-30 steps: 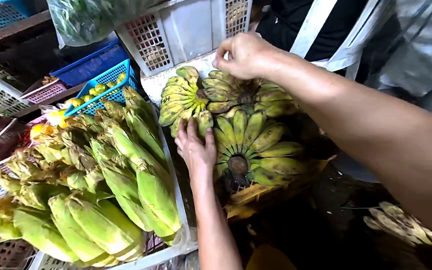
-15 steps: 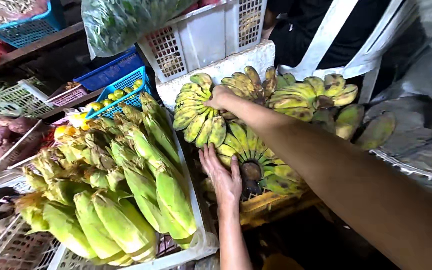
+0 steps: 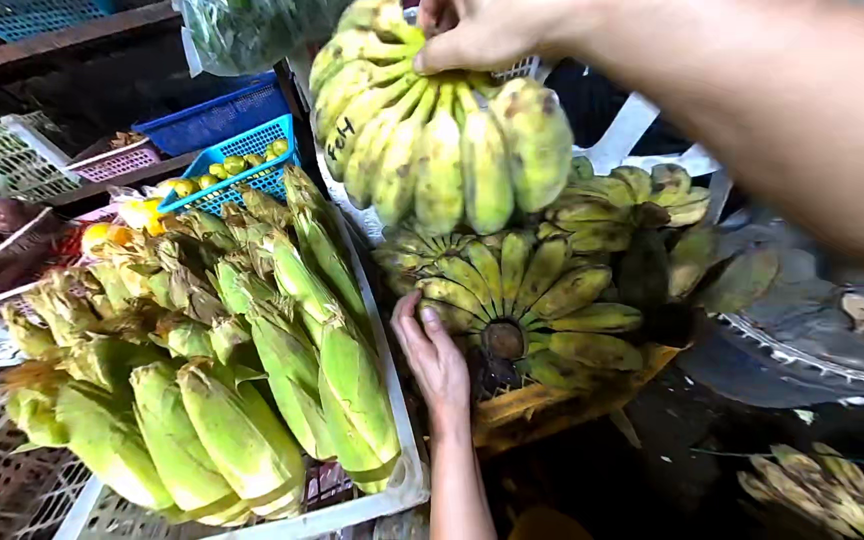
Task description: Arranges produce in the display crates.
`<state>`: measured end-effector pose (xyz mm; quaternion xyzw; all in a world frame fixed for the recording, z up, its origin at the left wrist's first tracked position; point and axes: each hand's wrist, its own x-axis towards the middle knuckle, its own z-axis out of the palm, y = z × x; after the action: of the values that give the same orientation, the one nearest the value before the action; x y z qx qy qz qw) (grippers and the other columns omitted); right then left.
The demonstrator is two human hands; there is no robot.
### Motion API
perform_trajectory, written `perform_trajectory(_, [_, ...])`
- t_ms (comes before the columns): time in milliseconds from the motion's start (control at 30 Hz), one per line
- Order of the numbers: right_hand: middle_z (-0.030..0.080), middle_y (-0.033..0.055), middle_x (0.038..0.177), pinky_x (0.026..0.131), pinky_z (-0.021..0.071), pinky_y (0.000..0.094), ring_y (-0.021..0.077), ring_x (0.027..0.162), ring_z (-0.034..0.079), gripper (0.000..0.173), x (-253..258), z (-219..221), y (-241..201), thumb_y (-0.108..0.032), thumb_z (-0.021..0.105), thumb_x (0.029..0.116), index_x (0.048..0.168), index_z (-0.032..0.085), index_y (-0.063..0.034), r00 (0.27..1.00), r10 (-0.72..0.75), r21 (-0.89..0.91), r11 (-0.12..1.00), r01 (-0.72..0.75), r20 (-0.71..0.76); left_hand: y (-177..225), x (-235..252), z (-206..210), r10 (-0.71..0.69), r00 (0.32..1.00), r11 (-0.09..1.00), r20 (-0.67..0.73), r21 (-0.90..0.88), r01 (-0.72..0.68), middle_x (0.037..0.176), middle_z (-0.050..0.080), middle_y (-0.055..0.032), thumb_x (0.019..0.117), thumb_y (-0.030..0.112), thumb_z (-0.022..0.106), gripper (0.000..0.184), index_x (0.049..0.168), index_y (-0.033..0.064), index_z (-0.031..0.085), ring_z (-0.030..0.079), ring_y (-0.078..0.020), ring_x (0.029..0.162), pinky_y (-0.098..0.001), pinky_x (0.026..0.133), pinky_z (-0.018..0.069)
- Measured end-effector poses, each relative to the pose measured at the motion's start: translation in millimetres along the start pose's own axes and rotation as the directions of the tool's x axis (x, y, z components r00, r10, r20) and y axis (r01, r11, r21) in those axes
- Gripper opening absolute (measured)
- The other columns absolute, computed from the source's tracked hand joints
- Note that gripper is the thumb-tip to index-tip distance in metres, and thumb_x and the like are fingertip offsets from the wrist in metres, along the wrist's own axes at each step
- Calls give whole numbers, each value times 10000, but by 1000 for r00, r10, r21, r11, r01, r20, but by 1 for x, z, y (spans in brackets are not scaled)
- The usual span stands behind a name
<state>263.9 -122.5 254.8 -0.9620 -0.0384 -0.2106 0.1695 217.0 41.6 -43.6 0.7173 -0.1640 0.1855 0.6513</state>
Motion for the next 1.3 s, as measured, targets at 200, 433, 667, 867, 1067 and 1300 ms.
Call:
perform_trajectory(200, [670,84,1064,861,519,497,246,1011,633,319,-62,-15,16,-267,594,981,1236,638,-79,785,-594,-189,762,619,173,55,-7,-31,-49,789,429,612,-701,570,1206,727,-197,710,976,222,1213,1567,124,108,770,-334,923,-391,654,640])
perform_trajectory(433, [699,124,1178,950,534,430,327,1195,619,263,-95,-4,39,-125,460,1057,1217,655,-52,548,-833,-324,500,803,73,77,-12,-5,60,917,295,394,-885,361,1226,716,-175,917,480,709,569,1345,145,542,709,-335,1133,-462,942,597])
perform_trajectory(667, [688,215,1265,1025,504,523,413,1227,622,206,-40,75,88,39,546,956,1119,672,18,577,-764,-297,645,704,-288,46,52,8,112,994,975,12,-193,-108,1229,670,-56,933,37,641,512,1415,21,469,674,-78,1085,-293,934,579])
perform_trajectory(867, [676,176,1284,1069,471,554,405,1300,570,356,-57,165,118,117,538,946,1234,696,-19,958,-264,-148,949,278,112,-1,67,6,-240,965,956,106,198,216,1451,584,-156,1037,-41,394,451,1363,114,664,557,-258,1332,-435,1104,435])
perform_trajectory(1067, [686,169,1276,1072,459,543,347,1229,629,362,-49,142,98,-157,417,1093,1349,655,-61,981,-151,117,984,137,118,21,69,11,-257,959,965,-116,20,261,1532,437,-237,1062,332,542,678,1583,28,234,502,-278,1367,-424,1114,434])
perform_trajectory(1300, [626,151,1345,1066,407,556,389,1296,502,355,-77,164,58,-274,609,1033,1358,676,-148,995,-77,310,949,55,59,35,86,32,-289,945,933,-153,179,314,1486,432,-317,976,580,604,787,1546,78,396,516,-423,1303,-549,1052,450])
